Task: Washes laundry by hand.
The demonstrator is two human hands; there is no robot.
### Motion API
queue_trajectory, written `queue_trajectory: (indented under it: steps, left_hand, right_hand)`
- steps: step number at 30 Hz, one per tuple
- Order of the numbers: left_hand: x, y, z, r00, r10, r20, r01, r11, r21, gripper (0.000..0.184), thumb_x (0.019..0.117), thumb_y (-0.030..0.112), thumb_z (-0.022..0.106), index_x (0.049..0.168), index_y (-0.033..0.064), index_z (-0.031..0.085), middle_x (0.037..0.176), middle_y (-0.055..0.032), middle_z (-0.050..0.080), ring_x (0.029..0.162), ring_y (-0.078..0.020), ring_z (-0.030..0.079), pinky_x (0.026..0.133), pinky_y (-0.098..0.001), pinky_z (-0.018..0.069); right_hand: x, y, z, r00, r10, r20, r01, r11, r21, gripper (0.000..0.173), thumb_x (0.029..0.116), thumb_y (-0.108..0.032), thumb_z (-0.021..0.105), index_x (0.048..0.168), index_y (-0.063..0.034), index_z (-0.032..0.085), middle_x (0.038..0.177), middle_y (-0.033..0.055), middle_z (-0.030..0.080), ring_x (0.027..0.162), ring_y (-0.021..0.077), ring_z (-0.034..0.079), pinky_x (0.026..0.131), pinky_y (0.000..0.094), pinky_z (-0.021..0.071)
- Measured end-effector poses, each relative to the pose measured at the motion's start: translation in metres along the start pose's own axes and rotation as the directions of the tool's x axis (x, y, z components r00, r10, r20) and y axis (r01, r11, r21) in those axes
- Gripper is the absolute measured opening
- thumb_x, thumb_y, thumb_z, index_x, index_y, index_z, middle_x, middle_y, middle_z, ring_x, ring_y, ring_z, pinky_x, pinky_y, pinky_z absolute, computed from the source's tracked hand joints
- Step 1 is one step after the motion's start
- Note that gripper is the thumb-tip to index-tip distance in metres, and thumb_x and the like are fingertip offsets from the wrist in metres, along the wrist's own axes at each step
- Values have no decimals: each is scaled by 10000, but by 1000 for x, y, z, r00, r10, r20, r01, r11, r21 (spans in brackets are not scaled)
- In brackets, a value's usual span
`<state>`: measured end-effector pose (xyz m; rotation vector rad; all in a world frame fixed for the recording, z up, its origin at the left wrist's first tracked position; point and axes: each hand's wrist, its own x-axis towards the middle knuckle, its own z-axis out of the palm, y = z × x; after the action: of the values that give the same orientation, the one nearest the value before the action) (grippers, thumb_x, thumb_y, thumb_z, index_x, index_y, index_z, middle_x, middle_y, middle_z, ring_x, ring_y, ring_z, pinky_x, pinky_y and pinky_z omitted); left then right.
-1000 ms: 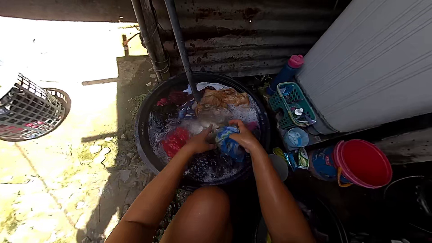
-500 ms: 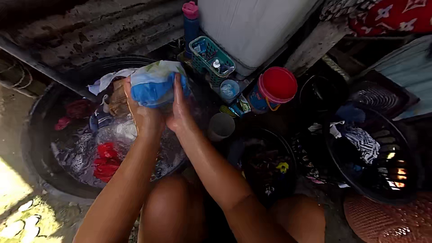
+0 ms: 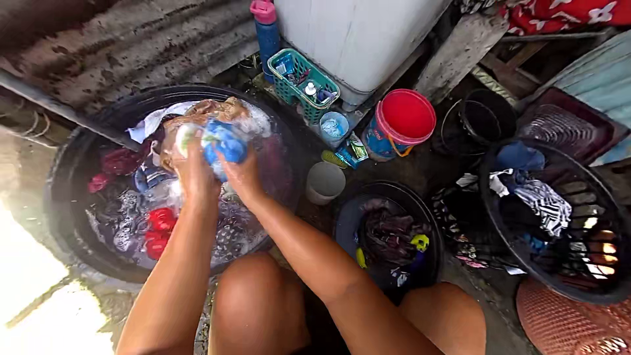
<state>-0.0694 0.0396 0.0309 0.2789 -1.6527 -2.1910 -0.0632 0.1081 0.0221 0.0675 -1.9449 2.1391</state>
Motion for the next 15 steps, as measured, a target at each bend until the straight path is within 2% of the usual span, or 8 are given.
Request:
queue_trajectory:
  steps: [3,6,8,10,11,12,14,15]
  left_hand:
    - [3,-10,9,995,96,-5,-94,986,138,322,1040,194,544,1250,-50,552,1012,-59,694,902,-112,693,855,-350,602]
    - [-3,-22,14,992,89,94,-116,934,339,337,1056,238,501,1127,-59,644,928,-108,693,854,-140,675,837,-376,574]
    - [-11,-24,10,960,-44,276,-92,883,459,421,1086,297,438,1264,-48,601,1026,-180,697,936,-215,684,898,-442,556]
    - [-14,-17,-7,853,-208,479,-98,837,538,511,1093,342,430,1478,6,415,1210,-215,662,1046,-267,685,923,-474,565]
    - [-14,-11,-29,817,-288,500,-96,786,611,587,1077,335,485,1556,29,336,1316,-233,617,1120,-308,662,964,-504,543]
    - [-12,-7,-60,817,-365,447,-103,670,736,624,1052,340,563,1550,23,359,1365,-255,585,1161,-368,645,987,-565,525]
    - [-7,-8,-138,834,-508,216,-64,301,952,604,954,387,722,1356,-39,577,1340,-317,577,1213,-488,589,1010,-691,458]
    - [-6,-18,-177,807,-584,83,-21,112,993,655,883,445,791,1297,-36,628,1334,-328,578,1224,-505,576,1012,-713,442]
  right_hand:
    - [11,10,-4,961,276,-24,-268,949,166,403,980,-135,649,1315,66,554,1188,196,655,1090,208,643,968,379,542]
    - [19,22,-22,916,396,62,-400,893,204,377,1015,-174,567,1339,14,524,1163,150,640,1038,193,642,899,393,567]
    - [21,23,-49,907,413,84,-418,906,68,388,1012,-218,574,1324,10,548,1126,152,668,998,209,673,869,417,586]
    - [22,5,-101,925,368,95,-345,919,-191,455,1002,-296,619,1370,-39,546,1204,135,664,1053,206,667,916,435,571]
    - [23,-7,-135,936,342,76,-302,898,-321,494,987,-302,656,1393,-47,537,1243,143,651,1082,212,656,937,446,553]
    - [25,-18,-173,950,308,47,-256,859,-443,529,963,-277,699,1400,-28,536,1270,158,648,1118,208,654,974,436,546]
    - [23,-38,-251,956,290,37,-201,744,-637,568,928,-197,730,1392,58,525,1301,213,628,1168,203,629,1028,387,511]
    - [16,-44,-287,941,337,44,-212,684,-698,563,926,-170,719,1390,75,515,1309,222,619,1178,197,617,1040,375,496]
